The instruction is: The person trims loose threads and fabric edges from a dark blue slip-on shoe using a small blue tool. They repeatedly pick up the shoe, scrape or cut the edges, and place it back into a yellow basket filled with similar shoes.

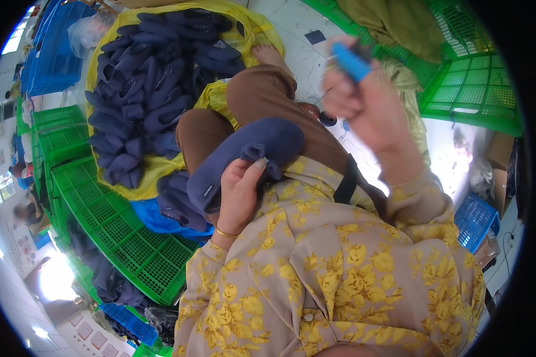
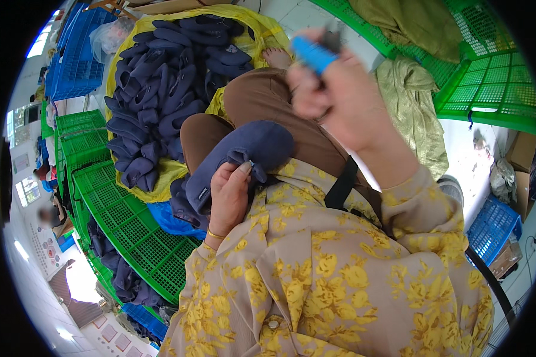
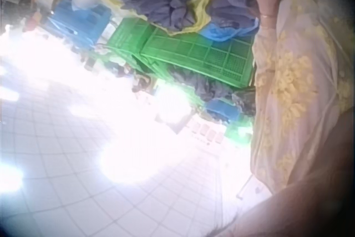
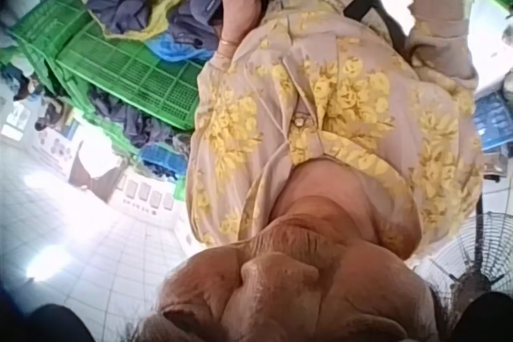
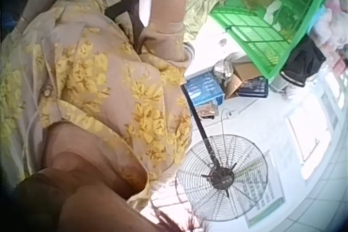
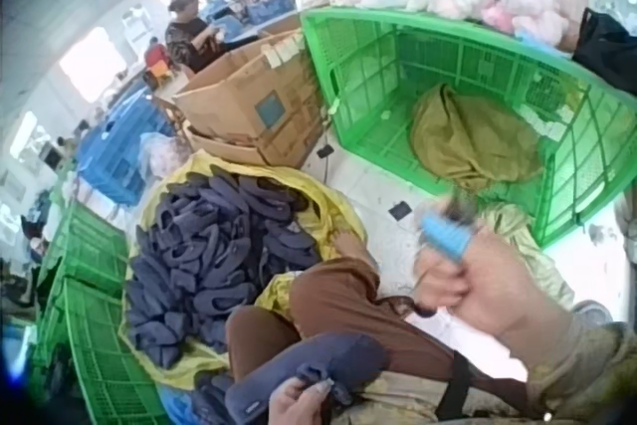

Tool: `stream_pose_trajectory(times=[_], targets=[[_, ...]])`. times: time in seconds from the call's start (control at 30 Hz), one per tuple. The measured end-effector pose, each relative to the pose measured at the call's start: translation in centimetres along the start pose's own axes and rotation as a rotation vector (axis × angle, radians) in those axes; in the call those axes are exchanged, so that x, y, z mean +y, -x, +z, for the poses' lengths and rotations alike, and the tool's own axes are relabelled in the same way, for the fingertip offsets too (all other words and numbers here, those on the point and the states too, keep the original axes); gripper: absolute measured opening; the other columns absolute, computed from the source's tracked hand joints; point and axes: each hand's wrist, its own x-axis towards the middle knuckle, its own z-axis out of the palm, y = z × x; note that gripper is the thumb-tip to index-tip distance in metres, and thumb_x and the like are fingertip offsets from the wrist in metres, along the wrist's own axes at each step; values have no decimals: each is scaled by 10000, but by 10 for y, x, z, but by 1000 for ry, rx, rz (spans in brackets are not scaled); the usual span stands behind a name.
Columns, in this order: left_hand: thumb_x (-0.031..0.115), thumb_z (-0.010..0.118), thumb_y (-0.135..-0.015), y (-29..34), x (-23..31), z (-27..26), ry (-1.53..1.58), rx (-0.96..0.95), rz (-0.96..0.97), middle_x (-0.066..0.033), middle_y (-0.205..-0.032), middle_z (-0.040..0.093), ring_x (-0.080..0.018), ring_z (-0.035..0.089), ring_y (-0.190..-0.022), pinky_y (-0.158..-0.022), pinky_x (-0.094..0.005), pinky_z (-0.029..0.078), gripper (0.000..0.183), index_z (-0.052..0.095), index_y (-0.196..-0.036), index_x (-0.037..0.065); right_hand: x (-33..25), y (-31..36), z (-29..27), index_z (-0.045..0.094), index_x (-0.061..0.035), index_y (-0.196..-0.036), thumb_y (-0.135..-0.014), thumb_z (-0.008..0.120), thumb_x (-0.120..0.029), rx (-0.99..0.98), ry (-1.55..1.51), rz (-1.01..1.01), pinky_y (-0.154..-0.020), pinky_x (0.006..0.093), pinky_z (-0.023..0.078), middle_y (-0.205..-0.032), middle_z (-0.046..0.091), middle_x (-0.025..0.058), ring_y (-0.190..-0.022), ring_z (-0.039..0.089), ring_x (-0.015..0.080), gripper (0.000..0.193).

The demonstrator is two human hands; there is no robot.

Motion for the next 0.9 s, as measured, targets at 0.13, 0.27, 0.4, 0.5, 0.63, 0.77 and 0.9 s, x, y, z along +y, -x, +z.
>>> stream_pose_trajectory(times=[0.13,0.27,0.4,0.5,0.63,0.77,0.9], targets=[[74,563,-941,3,8,3,-64,-57,-25,43,-799,577,-28,457,-685,-637,-192,369,85,624,-965,20,-62,8,-27,563,-68,-1137,-1010,493,-169,-85,208,-247,-451,207,258,-637,360,-60,-499,273,41,177],[72,576,-944,-2,-1,-12,-20,-96,-52,-15,-945,647,-73,555,-830,-785,-227,434,164,632,-1076,-10,-42,17,-32,594,-43,-1081,-998,524,-155,18,355,-261,-477,224,275,-630,388,-56,-505,305,39,156],[60,572,-953,-5,-7,-24,67,-202,-49,-71,-1103,666,-131,601,-988,-925,-275,445,225,614,-1156,-29,20,30,-28,652,-99,-1050,-917,601,-42,-189,1072,-305,-678,229,474,-938,646,-21,-780,564,75,154],[53,555,-964,-6,-6,-23,112,-238,-40,-82,-1135,665,-140,613,-1015,-938,-285,462,227,605,-1167,-37,47,36,-29,636,-101,-1066,-789,611,11,-375,1361,-212,-700,339,520,-925,687,114,-813,659,295,300],[43,563,-956,-6,-8,-26,118,-226,-63,-87,-1139,663,-148,605,-1033,-970,-304,442,247,593,-1188,-37,64,38,-32,665,-75,-1083,-752,569,39,-451,1455,-363,-678,395,520,-879,690,128,-803,660,326,362],[44,568,-955,-7,-10,-29,132,-251,-61,-92,-1154,661,-151,605,-1053,-985,-309,437,250,592,-1189,-41,65,37,-28,680,-65,-1066,-772,574,2,-475,1541,-388,-639,398,512,-818,674,114,-749,659,311,319],[40,571,-952,-5,-7,-23,127,-225,-69,-90,-1144,663,-146,606,-1030,-970,-304,442,245,593,-1182,-40,63,37,-26,679,-59,-1050,-790,582,-49,-513,1631,-424,-611,392,508,-760,650,93,-715,659,284,278]])
